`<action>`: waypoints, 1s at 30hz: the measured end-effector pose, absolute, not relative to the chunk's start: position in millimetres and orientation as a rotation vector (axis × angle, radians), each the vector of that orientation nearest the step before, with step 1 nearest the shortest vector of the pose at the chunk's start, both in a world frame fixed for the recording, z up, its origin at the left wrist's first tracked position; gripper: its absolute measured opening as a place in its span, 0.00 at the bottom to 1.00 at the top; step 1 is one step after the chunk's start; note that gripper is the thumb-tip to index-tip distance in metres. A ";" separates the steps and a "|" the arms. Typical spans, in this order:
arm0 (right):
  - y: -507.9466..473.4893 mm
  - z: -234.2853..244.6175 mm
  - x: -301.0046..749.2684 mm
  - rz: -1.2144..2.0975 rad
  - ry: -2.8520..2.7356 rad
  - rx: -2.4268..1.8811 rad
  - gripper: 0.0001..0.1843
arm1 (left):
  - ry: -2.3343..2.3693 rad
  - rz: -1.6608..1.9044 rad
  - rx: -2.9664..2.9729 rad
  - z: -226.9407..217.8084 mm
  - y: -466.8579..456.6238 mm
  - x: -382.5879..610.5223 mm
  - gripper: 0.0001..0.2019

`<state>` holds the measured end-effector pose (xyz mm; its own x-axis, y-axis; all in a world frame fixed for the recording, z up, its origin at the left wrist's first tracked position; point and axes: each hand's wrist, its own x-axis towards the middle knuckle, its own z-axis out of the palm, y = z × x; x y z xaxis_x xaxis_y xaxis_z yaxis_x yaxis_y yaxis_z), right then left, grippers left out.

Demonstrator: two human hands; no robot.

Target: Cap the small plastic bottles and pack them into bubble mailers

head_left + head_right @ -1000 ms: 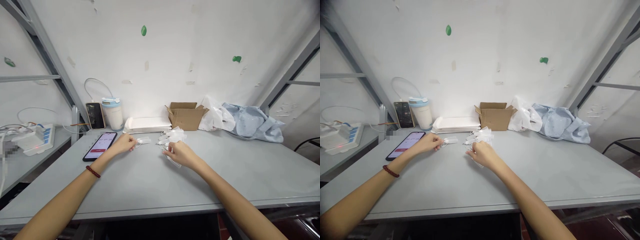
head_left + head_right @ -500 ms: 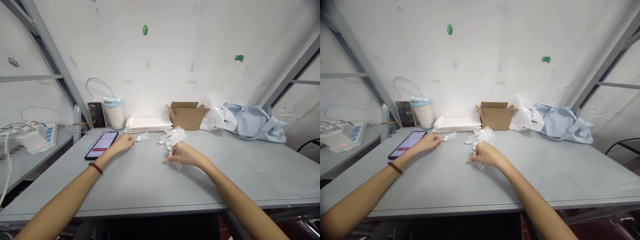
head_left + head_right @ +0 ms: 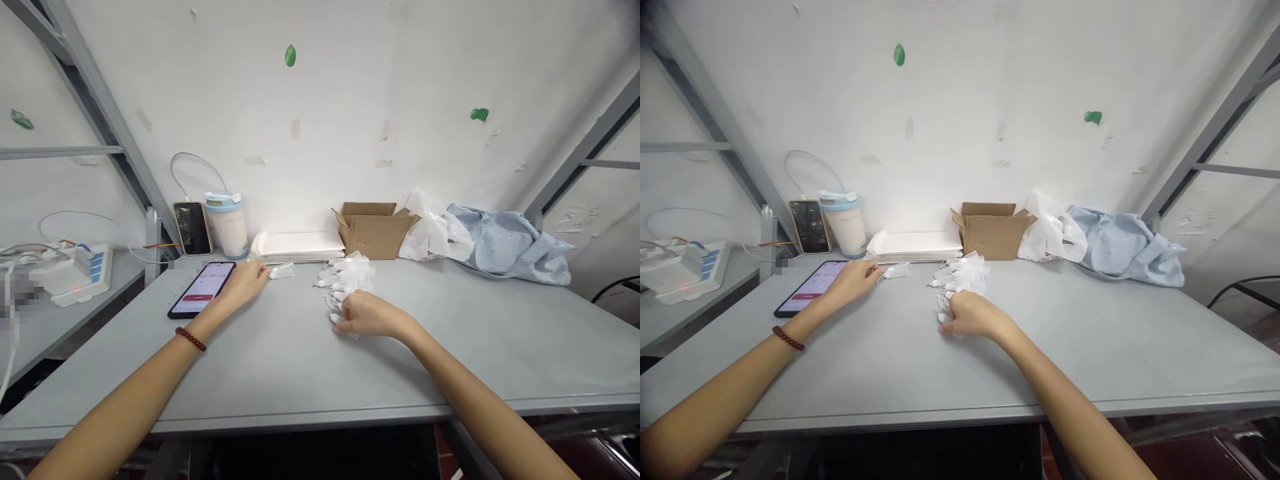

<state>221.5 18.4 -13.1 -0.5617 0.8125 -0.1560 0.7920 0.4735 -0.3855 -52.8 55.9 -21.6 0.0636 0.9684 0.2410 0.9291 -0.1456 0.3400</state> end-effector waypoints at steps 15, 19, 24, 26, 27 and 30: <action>12.6 -6.4 210.6 0.748 -2.266 -1.086 0.13 | 1.059 0.645 1.747 -11.5 11.6 1.9 0.20; 13.0 -10.9 210.2 0.696 -2.270 -0.983 0.14 | 1.087 0.737 1.684 -10.9 13.5 1.5 0.19; 10.0 -15.7 207.1 0.562 -2.264 -0.865 0.13 | 1.078 0.849 1.598 -11.1 13.8 2.6 0.18; 8.3 -16.7 205.2 0.519 -2.273 -0.846 0.13 | 1.072 0.866 1.567 -10.1 12.9 3.6 0.17; 7.6 -17.2 204.4 0.502 -2.282 -0.842 0.13 | 1.070 0.874 1.564 -9.2 12.2 4.0 0.17; 6.6 -18.5 203.0 0.443 -2.311 -0.826 0.13 | 1.073 0.893 1.591 -6.2 9.9 4.9 0.15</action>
